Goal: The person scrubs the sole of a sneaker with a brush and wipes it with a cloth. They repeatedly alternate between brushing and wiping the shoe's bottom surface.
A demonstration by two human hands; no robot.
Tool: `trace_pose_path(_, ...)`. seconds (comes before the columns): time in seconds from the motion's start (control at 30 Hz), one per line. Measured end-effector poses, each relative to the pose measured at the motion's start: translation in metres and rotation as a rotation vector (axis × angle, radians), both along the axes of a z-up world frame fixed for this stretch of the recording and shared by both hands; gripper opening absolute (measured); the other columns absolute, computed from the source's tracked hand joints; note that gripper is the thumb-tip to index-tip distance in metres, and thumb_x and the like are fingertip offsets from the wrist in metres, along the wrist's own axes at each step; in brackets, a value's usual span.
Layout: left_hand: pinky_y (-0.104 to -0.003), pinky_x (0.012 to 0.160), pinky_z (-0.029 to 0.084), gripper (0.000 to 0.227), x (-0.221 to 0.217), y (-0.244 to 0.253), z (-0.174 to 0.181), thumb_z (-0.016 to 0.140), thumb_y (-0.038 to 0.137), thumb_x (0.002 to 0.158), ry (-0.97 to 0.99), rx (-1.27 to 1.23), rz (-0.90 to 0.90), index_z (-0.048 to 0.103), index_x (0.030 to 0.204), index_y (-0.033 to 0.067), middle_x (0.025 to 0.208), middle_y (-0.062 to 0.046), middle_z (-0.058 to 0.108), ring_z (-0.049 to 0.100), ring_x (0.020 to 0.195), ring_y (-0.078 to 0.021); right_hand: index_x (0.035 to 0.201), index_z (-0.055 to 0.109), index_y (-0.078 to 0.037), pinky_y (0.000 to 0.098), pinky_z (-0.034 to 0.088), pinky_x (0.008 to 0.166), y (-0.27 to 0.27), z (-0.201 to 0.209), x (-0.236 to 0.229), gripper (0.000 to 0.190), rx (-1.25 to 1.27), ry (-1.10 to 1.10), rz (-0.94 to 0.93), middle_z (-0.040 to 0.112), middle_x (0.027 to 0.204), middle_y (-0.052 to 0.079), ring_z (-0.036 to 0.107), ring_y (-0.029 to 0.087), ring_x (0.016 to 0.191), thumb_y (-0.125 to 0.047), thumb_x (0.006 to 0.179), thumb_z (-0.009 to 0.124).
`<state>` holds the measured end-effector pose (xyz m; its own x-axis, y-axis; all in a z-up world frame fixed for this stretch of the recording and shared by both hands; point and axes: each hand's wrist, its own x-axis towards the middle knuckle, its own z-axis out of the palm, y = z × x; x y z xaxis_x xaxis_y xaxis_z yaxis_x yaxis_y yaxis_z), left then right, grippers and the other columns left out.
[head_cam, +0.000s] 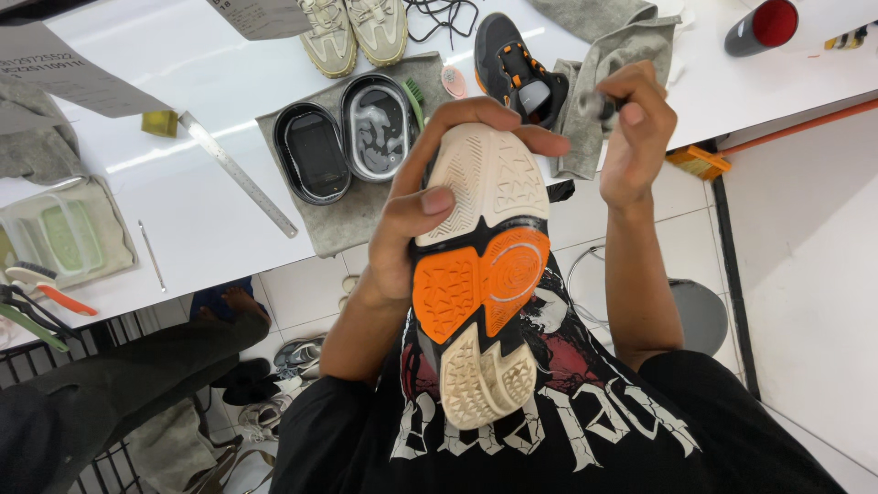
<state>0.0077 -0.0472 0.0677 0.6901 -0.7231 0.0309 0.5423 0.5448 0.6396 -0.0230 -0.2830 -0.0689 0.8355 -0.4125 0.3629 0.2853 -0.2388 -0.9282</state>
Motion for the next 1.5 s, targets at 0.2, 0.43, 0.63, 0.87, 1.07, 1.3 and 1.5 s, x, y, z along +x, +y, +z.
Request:
trace_pose_path(0.2, -0.039, 0.089, 0.057, 0.049, -0.005, -0.003, -0.026, 0.067, 0.042, 0.097, -0.521, 0.011, 0.352, 0.049, 0.13, 0.0106, 0.134, -0.023, 0.062, 0.062, 0.121, -0.0298, 0.059, 0.038, -0.005, 0.0424, 0.024, 0.091, 0.04, 0.072, -0.009, 0.053, -0.473, -0.227, -0.277, 0.039, 0.058, 0.004, 0.035, 0.023, 0.075, -0.019, 0.106, 0.059)
trace_pose_path(0.43, -0.041, 0.094, 0.05, 0.044, -0.018, 0.001, -0.032, 0.055, 0.043, 0.094, -0.755, 0.282, 0.535, 0.05, 0.116, 0.0061, 0.115, -0.023, 0.063, 0.063, 0.107, -0.0299, 0.054, 0.035, -0.016, 0.0413, 0.021, 0.088, 0.058, 0.083, -0.019, 0.037, -0.897, -0.492, -0.232, 0.042, 0.047, -0.002, 0.042, 0.021, 0.066, -0.014, 0.086, 0.054)
trace_pose_path(0.63, -0.045, 0.091, 0.051, 0.043, -0.018, 0.003, -0.046, 0.053, 0.047, 0.094, -0.879, 0.354, 0.681, 0.052, 0.111, 0.0072, 0.106, -0.019, 0.067, 0.067, 0.098, -0.0308, 0.051, 0.037, -0.016, 0.0401, 0.022, 0.086, 0.072, 0.08, -0.015, 0.038, -0.848, -0.455, -0.267, 0.04, 0.046, -0.002, 0.036, 0.018, 0.062, -0.014, 0.084, 0.054)
trace_pose_path(0.87, -0.047, 0.087, 0.053, 0.044, -0.017, 0.002, -0.041, 0.049, 0.046, 0.098, -0.976, 0.391, 0.714, 0.054, 0.107, 0.0037, 0.102, -0.02, 0.067, 0.068, 0.093, -0.0327, 0.051, 0.037, -0.018, 0.0394, 0.022, 0.087, 0.08, 0.075, -0.019, 0.034, -0.815, -0.481, -0.193, 0.04, 0.045, -0.001, 0.036, 0.018, 0.063, -0.012, 0.08, 0.055)
trace_pose_path(1.07, -0.045, 0.095, 0.052, 0.049, -0.01, 0.006, -0.05, 0.055, 0.052, 0.097, -0.837, 0.341, 0.601, 0.055, 0.112, 0.0047, 0.108, -0.018, 0.067, 0.066, 0.103, -0.0311, 0.053, 0.039, -0.017, 0.0376, 0.022, 0.091, 0.073, 0.058, -0.013, 0.037, -0.784, -0.429, -0.228, 0.041, 0.049, 0.001, 0.04, 0.019, 0.066, -0.014, 0.085, 0.058)
trace_pose_path(1.3, -0.037, 0.094, 0.047, 0.049, -0.002, 0.004, -0.059, 0.062, 0.048, 0.092, -0.61, 0.189, 0.449, 0.054, 0.116, 0.0061, 0.112, -0.019, 0.063, 0.06, 0.109, -0.0263, 0.05, 0.036, -0.016, 0.0387, 0.025, 0.091, 0.058, 0.051, -0.005, 0.039, -0.804, -0.411, -0.308, 0.033, 0.046, 0.001, 0.036, 0.02, 0.063, -0.012, 0.084, 0.056)
trace_pose_path(1.5, -0.031, 0.071, 0.047, 0.046, 0.0, 0.005, -0.06, 0.066, 0.04, 0.088, -0.334, 0.022, 0.267, 0.052, 0.118, 0.0087, 0.111, -0.022, 0.06, 0.056, 0.086, -0.0239, 0.054, 0.026, -0.012, 0.0456, 0.023, 0.083, 0.057, 0.07, -0.012, 0.043, -0.799, -0.355, -0.238, 0.03, 0.047, -0.001, 0.032, 0.02, 0.056, -0.004, 0.085, 0.056)
